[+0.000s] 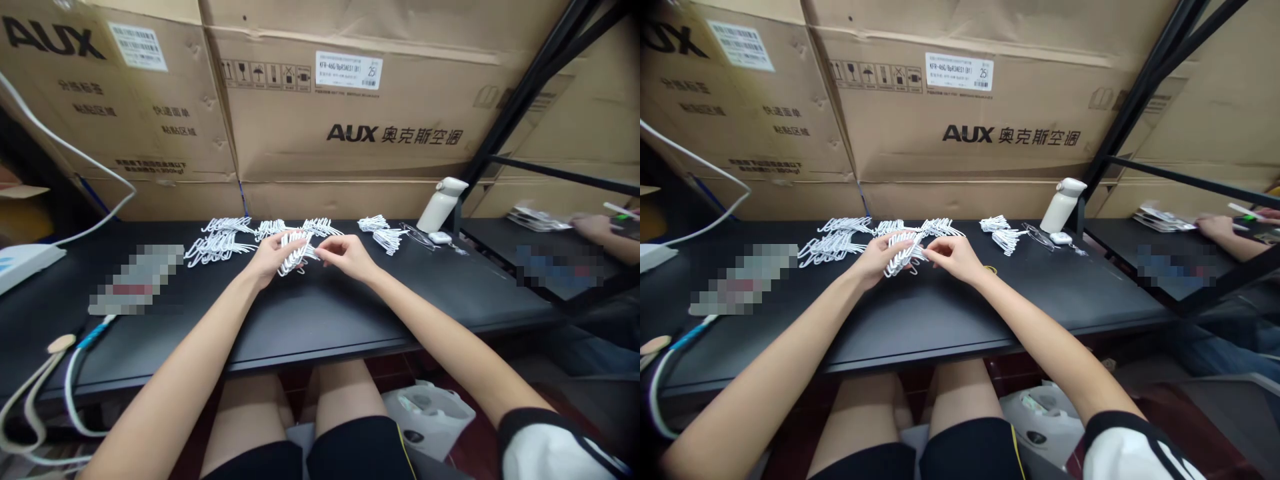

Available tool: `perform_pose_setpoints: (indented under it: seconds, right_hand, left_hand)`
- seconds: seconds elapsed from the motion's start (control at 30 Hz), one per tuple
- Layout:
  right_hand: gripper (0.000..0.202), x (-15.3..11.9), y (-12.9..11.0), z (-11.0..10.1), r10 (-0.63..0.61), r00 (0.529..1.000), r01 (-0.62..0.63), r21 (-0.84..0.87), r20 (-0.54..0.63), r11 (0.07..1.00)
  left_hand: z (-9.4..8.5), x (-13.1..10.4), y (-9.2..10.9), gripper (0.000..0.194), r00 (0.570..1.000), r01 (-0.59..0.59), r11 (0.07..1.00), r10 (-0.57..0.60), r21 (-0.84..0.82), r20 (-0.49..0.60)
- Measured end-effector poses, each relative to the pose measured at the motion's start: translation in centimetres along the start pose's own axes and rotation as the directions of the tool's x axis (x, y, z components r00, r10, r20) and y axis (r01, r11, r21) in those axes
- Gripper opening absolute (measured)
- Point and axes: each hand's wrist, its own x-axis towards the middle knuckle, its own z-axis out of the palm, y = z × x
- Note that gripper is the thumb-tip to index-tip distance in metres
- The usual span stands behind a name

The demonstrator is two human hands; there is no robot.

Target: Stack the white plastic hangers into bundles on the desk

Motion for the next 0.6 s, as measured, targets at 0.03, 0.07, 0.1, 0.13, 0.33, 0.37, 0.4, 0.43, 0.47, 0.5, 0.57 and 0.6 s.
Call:
perform_pose_setpoints:
  seconds: [0.03, 0.07, 0.1, 0.13, 0.33, 0.37, 0.4, 0.43, 0.47, 0.5, 0.57, 0.6]
  right_hand:
    - [0.026, 0.02, 0.03, 0.00, 0.003, 1.000, -0.003, 0.008, -0.003, 1.000]
    - [0.027, 0.03, 0.04, 0.00, 0.004, 1.000, -0.004, 0.015, -0.004, 1.000]
    - [0.027, 0.04, 0.03, -0.01, 0.003, 1.000, -0.003, 0.019, 0.000, 1.000]
    - [0.027, 0.04, 0.00, -0.01, 0.002, 1.000, -0.002, 0.021, 0.006, 1.000]
    - [0.027, -0.08, -0.35, 0.08, 0.011, 0.999, -0.012, 0.023, 0.040, 1.000]
    - [0.027, -0.13, -0.38, 0.14, 0.007, 0.999, -0.008, 0.024, 0.046, 1.000]
    - [0.027, -0.17, -0.39, 0.20, -0.001, 0.999, 0.000, 0.024, 0.052, 1.000]
    - [0.027, -0.22, -0.37, 0.28, -0.009, 0.998, 0.008, 0.022, 0.056, 1.000]
    - [0.027, -0.26, -0.34, 0.36, -0.016, 0.998, 0.015, 0.018, 0.058, 1.000]
    - [0.027, -0.29, -0.29, 0.44, -0.021, 0.998, 0.021, 0.010, 0.060, 1.000]
    - [0.027, -0.32, -0.18, 0.62, -0.030, 0.998, 0.031, -0.007, 0.058, 1.000]
    - [0.028, -0.30, -0.12, 0.70, -0.032, 0.998, 0.032, -0.014, 0.055, 0.999]
  left_hand:
    - [-0.05, 0.02, -0.03, 0.041, 1.000, 0.000, 1.000, 0.000, 0.002, 0.007]
    - [-0.10, 0.05, -0.07, 0.040, 1.000, 0.010, 1.000, -0.010, 0.003, 0.020]
    - [-0.14, 0.07, -0.09, 0.040, 0.999, 0.029, 1.000, -0.029, 0.001, 0.039]
    - [-0.18, 0.08, -0.10, 0.039, 0.997, 0.055, 0.999, -0.055, -0.002, 0.060]
    - [-0.21, -0.19, 0.21, 0.046, 0.977, 0.147, 0.989, -0.146, 0.005, 0.154]
    - [-0.20, -0.24, 0.26, 0.048, 0.976, 0.152, 0.988, -0.151, 0.010, 0.158]
    - [-0.18, -0.28, 0.28, 0.048, 0.976, 0.155, 0.988, -0.156, 0.015, 0.155]
    - [-0.17, -0.28, 0.27, 0.048, 0.976, 0.158, 0.987, -0.160, 0.020, 0.148]
    - [-0.15, -0.27, 0.24, 0.048, 0.977, 0.162, 0.987, -0.164, 0.024, 0.139]
    - [-0.14, -0.23, 0.19, 0.046, 0.978, 0.165, 0.986, -0.167, 0.028, 0.128]
    - [-0.12, -0.11, 0.05, 0.043, 0.980, 0.166, 0.986, -0.169, 0.031, 0.109]
    - [-0.10, -0.04, -0.02, 0.041, 0.981, 0.164, 0.986, -0.166, 0.029, 0.099]
